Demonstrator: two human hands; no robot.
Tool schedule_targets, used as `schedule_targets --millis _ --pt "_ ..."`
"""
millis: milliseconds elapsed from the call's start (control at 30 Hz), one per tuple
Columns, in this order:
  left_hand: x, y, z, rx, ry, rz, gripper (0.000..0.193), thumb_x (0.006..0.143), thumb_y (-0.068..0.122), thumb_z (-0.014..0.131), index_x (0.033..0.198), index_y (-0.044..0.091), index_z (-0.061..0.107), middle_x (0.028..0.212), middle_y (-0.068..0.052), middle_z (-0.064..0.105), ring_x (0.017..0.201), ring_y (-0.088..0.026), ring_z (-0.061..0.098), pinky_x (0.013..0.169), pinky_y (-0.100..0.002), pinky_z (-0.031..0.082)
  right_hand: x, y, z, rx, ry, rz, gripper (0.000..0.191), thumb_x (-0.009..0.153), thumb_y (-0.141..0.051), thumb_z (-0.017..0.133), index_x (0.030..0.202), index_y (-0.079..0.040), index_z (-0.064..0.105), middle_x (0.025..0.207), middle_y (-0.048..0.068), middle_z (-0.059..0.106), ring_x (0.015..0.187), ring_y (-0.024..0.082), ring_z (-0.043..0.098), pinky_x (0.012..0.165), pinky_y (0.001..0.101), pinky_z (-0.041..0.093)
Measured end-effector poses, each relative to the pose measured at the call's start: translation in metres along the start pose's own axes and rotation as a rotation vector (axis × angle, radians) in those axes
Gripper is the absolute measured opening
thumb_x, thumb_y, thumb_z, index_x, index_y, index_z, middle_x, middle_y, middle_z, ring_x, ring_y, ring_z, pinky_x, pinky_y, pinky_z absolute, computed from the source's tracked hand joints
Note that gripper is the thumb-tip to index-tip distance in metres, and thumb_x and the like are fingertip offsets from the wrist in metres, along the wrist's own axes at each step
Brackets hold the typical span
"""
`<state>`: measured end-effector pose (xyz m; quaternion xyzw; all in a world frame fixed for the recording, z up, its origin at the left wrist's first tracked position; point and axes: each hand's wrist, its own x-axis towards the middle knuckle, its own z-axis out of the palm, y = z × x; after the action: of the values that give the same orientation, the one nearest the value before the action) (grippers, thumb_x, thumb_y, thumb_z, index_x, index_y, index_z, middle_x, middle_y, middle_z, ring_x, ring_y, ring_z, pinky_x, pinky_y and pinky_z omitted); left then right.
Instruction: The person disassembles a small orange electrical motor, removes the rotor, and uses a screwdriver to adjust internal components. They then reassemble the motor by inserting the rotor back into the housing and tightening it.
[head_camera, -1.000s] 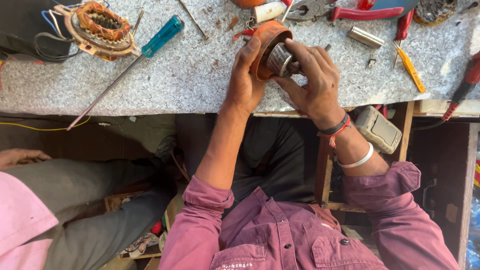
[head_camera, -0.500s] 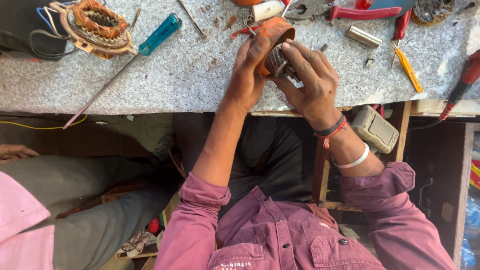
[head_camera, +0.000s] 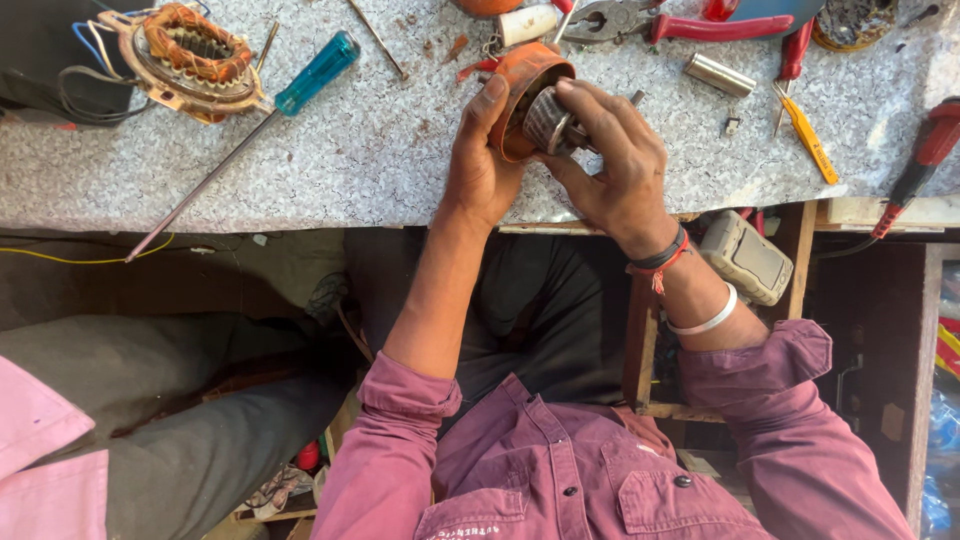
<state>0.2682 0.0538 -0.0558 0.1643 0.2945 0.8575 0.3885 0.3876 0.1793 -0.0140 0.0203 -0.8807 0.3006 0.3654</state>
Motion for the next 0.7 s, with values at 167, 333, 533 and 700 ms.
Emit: schedule_targets --millis 167,333,533,700 --pt "-0.0017 0.0017 -0.0029 0.032 -0.007 0.015 0.065 0.102 0.050 0.065 0.143 0.001 0.058 0.133 -0.012 0.068 0.125 -0.022 0.066 0.111 -0.040 0.053 0.0001 -0.0018 0.0027 0.043 -0.016 0.073 0.071 0.084 -0.014 0.098 0.142 -0.003 0.059 0.131 0.016 0.069 0.106 0.027 0.072 0.090 0.0361 0.061" --pt "-0.0015 0.0013 -0.0059 0.016 0.000 0.019 0.063 0.102 0.048 0.065 0.142 0.000 0.059 0.132 -0.012 0.069 0.125 -0.022 0.066 0.111 -0.041 0.054 -0.0006 -0.0015 0.0058 -0.005 0.007 0.005 0.071 0.084 -0.012 0.098 0.143 -0.004 0.059 0.134 0.017 0.067 0.113 0.030 0.072 0.094 0.0376 0.061" --pt "0.0002 -0.0001 -0.0096 0.047 -0.012 0.019 0.064 0.101 0.049 0.067 0.142 0.000 0.060 0.131 -0.012 0.069 0.123 -0.022 0.067 0.109 -0.041 0.055 -0.0027 0.0020 0.0082 0.029 0.004 0.027 0.070 0.085 -0.012 0.098 0.144 -0.004 0.059 0.135 0.017 0.067 0.115 0.030 0.073 0.095 0.0362 0.062" --pt "0.0021 -0.0013 -0.0105 0.074 0.006 0.023 0.066 0.099 0.052 0.067 0.140 0.000 0.061 0.128 -0.012 0.070 0.123 -0.022 0.068 0.109 -0.041 0.056 -0.0040 0.0045 0.0100 0.011 0.001 0.019 0.072 0.084 -0.012 0.098 0.144 -0.004 0.059 0.135 0.017 0.066 0.115 0.029 0.072 0.095 0.0361 0.063"
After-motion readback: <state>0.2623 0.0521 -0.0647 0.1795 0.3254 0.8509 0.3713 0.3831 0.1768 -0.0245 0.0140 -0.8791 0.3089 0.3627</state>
